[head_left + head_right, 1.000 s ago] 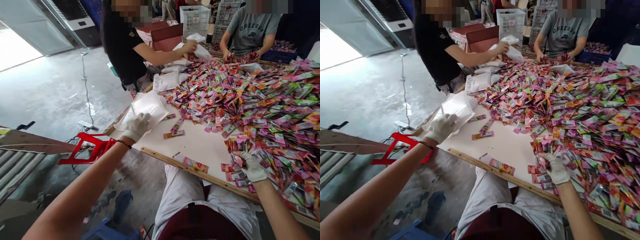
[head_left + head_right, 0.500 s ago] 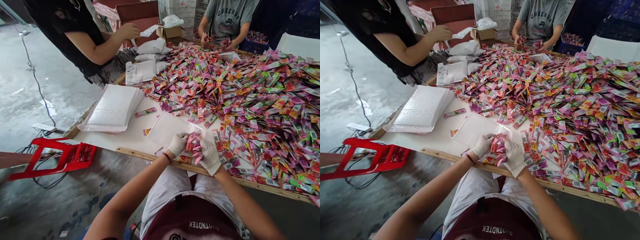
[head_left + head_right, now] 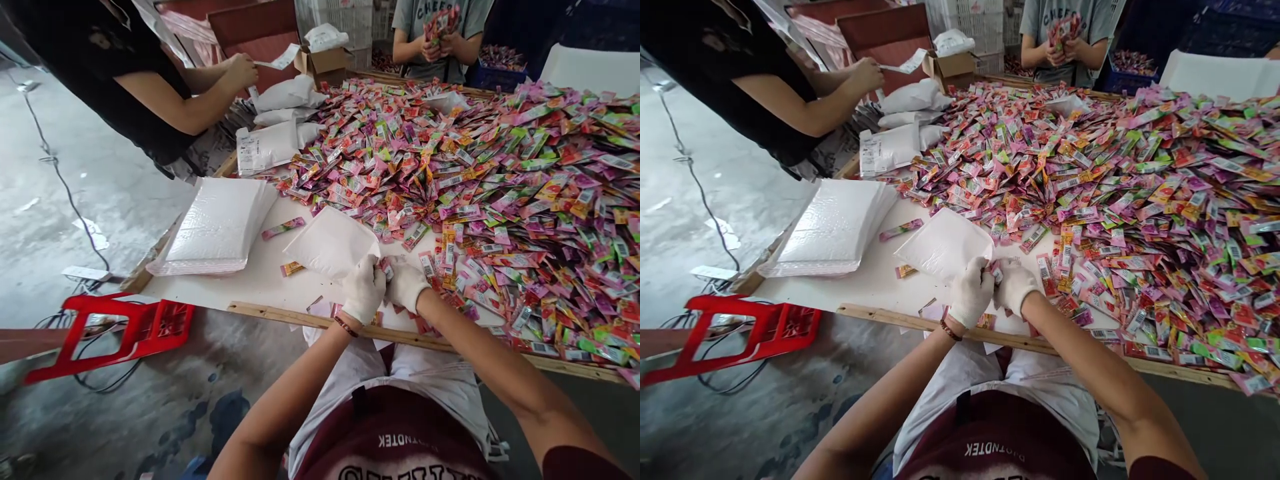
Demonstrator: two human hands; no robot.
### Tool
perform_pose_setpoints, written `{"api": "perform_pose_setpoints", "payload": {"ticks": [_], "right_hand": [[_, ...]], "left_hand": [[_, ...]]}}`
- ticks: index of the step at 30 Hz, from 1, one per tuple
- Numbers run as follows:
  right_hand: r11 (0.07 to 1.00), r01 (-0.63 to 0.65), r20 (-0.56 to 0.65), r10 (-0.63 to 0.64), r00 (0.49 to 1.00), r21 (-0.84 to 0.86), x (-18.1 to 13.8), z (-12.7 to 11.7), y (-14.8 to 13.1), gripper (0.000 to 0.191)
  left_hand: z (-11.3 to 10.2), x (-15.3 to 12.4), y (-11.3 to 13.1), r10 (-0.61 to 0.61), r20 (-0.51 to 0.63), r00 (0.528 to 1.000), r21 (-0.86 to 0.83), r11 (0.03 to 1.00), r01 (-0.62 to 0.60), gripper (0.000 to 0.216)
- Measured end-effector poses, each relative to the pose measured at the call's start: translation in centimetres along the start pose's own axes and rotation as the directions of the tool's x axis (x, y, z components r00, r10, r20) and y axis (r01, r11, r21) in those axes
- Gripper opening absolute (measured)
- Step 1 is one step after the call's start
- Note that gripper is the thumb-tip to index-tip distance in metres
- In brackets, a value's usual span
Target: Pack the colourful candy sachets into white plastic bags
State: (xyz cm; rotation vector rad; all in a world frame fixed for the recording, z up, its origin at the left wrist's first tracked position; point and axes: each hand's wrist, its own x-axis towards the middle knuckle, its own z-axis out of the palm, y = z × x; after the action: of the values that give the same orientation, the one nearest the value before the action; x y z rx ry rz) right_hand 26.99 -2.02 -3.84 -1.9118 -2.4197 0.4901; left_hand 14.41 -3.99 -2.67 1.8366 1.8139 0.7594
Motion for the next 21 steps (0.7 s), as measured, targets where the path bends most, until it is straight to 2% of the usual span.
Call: {"api": "perform_pose_setpoints", "payload": {"ticks": [2, 5, 7, 10, 12, 15, 18, 21], "right_hand": [[1.000, -0.003, -0.099, 0.003, 0.995, -0.001, -1.7, 0.7, -0.3, 0.070], [0.988, 0.153, -0.201, -0.156, 0.967, -0.032, -4.1, 1.2, -0.2, 0.081], [0.980, 0.181, -0.159, -0.192, 0.968, -0.082, -4.6, 0.7, -0.2, 0.076], [0.985, 0.098, 0.007, -0.098, 0.995, -0.142, -3.7, -0.9, -0.9, 0.064], [0.988, 0.024, 0.113, -0.006, 0.994, -0.153, -2.5, -2.1, -1.6, 0.058], [0.990, -0.030, 0.189, 0.056, 0.980, -0.137, -0.9, -3.2, -2.5, 0.059], [0.994, -0.031, 0.216, 0.054, 0.975, -0.110, 0.0, -3.5, -2.0, 0.058], [0.998, 0.028, 0.214, -0.038, 0.976, 0.048, -0.4, -3.2, -0.2, 0.067]], "left_hand": [[0.2, 0.2, -0.2, -0.009, 0.010, 1.000, -0.004, 1.000, 0.009, 0.018], [-0.2, 0.8, -0.8, 0.038, 0.062, 0.997, -0.108, 0.994, -0.031, 0.011], [-0.8, 1.4, -1.1, 0.052, 0.090, 0.995, -0.198, 0.980, -0.033, 0.012], [-2.0, 2.1, -0.8, 0.049, 0.132, 0.990, -0.243, 0.970, -0.016, 0.015], [-2.5, 2.2, 0.0, 0.082, 0.157, 0.984, -0.128, 0.990, -0.062, 0.016], [-2.6, 1.7, 1.4, 0.195, 0.171, 0.966, 0.185, 0.956, -0.226, 0.015], [-2.0, 1.3, 1.8, 0.283, 0.214, 0.935, 0.380, 0.858, -0.346, 0.021], [-1.3, 1.4, 0.5, 0.254, 0.261, 0.931, 0.438, 0.828, -0.349, 0.024]]}}
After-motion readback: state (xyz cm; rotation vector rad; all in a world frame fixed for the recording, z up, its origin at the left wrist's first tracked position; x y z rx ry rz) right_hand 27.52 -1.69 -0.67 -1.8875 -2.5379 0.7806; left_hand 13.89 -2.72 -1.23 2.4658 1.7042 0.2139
